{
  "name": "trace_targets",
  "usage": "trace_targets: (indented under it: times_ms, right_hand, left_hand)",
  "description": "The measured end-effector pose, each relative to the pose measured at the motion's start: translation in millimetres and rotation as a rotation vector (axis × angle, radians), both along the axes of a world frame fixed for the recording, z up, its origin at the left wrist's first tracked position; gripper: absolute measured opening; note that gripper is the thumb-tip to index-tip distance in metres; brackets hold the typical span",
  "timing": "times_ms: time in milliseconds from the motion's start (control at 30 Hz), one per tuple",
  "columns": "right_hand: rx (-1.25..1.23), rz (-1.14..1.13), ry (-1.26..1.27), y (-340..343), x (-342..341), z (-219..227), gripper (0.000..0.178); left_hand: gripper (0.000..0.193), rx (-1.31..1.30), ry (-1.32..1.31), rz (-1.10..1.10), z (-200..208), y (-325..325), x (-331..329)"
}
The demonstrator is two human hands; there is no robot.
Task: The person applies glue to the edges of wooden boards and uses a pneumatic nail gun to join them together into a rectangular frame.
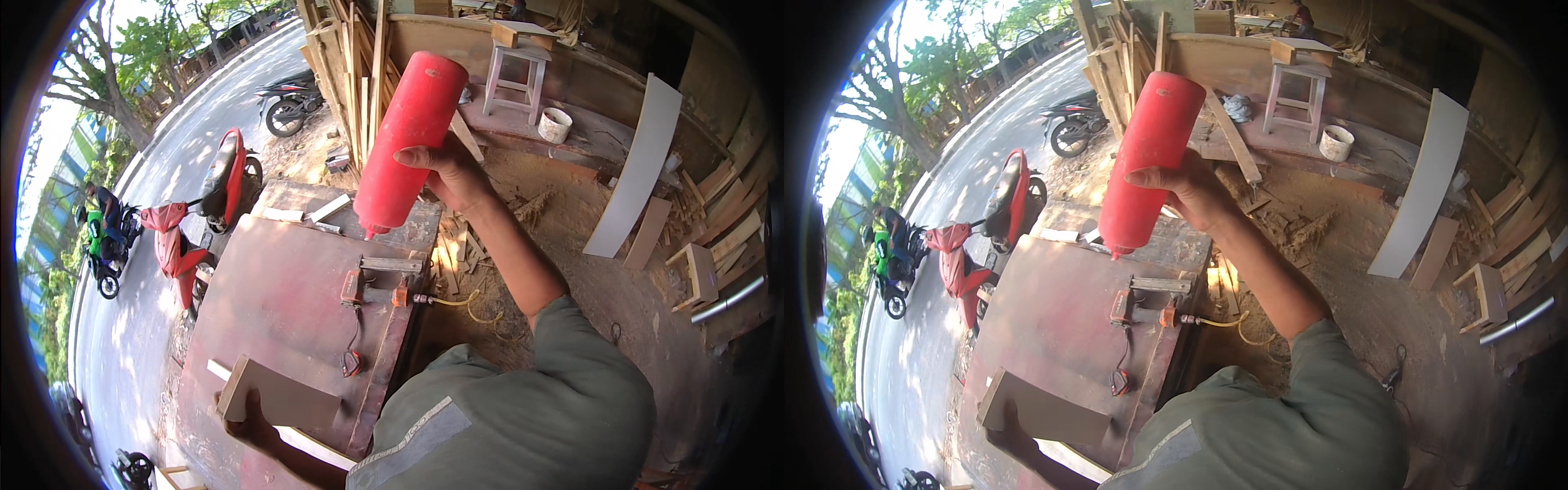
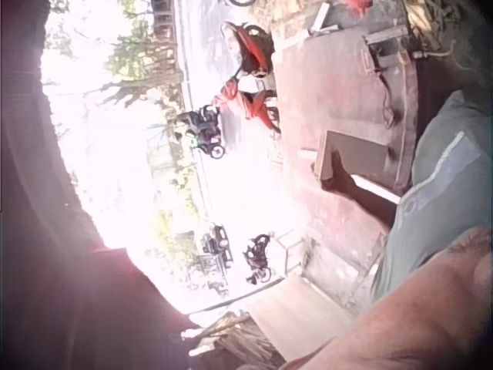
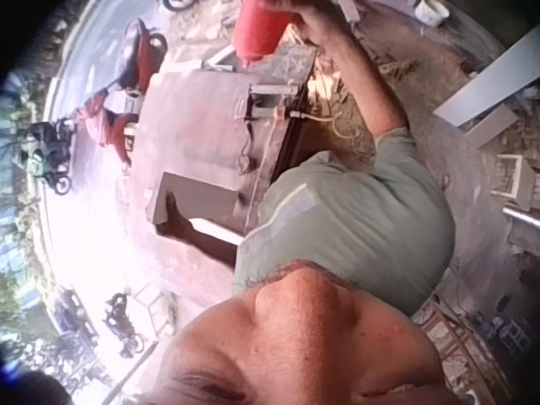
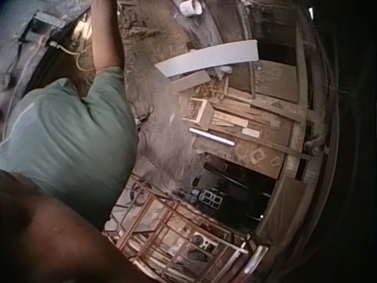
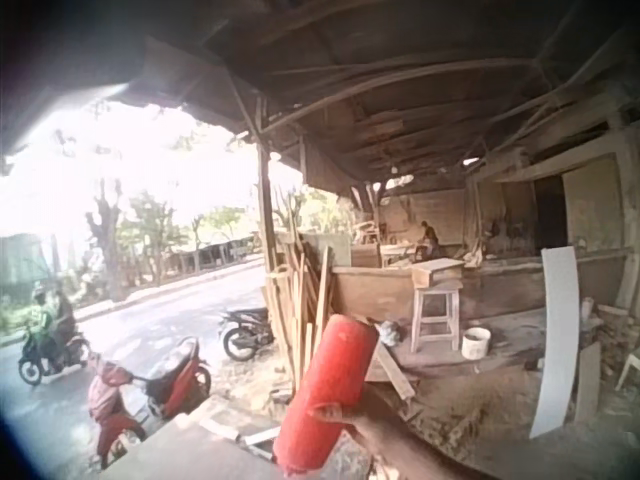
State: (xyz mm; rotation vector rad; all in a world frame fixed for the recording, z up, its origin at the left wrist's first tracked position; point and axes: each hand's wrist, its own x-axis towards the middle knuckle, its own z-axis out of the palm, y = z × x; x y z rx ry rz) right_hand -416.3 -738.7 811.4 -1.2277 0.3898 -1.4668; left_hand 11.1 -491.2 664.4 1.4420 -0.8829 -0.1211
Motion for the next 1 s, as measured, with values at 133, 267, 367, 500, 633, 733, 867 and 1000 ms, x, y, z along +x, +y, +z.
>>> trace_targets:
  times_ms: [133, 267, 367, 500, 633, 733, 867, 1000]
  right_hand:
    - [-0.179, -0.092, 0.081, -2, 8, 14, 0.051]
    - [-0.184, -0.070, 0.030, 16, 35, 29, 0.055]
    - [-0.191, 0.134, -0.023, 19, 57, 32, 0.067]
    - [-0.156, 0.297, -0.001, 33, 96, 31, 0.075]
    - [-0.091, 0.443, -0.037, 39, 128, 25, 0.079]
    - [-0.048, 0.459, -0.048, 49, 146, 19, 0.078]
    - [-0.005, 0.515, -0.057, 51, 160, 9, 0.076]
    - [0.021, 0.551, -0.088, 55, 168, 5, 0.075]
  left_hand:
    - [0.025, 0.014, -0.062, -0.158, 42, -20, -47]
    - [0.024, 0.141, -0.114, -0.291, 65, -34, -71]
    - [0.024, 0.144, -0.204, -0.389, 61, -42, -73]
    - [0.025, 0.107, -0.229, -0.486, 56, -49, -83]
    - [0.025, 0.067, -0.208, -0.543, 60, -46, -89]
    - [0.026, 0.071, -0.229, -0.529, 58, -44, -90]
    - [0.025, 0.089, -0.216, -0.526, 57, -39, -89]
    - [0.028, 0.116, -0.241, -0.501, 54, -35, -87]
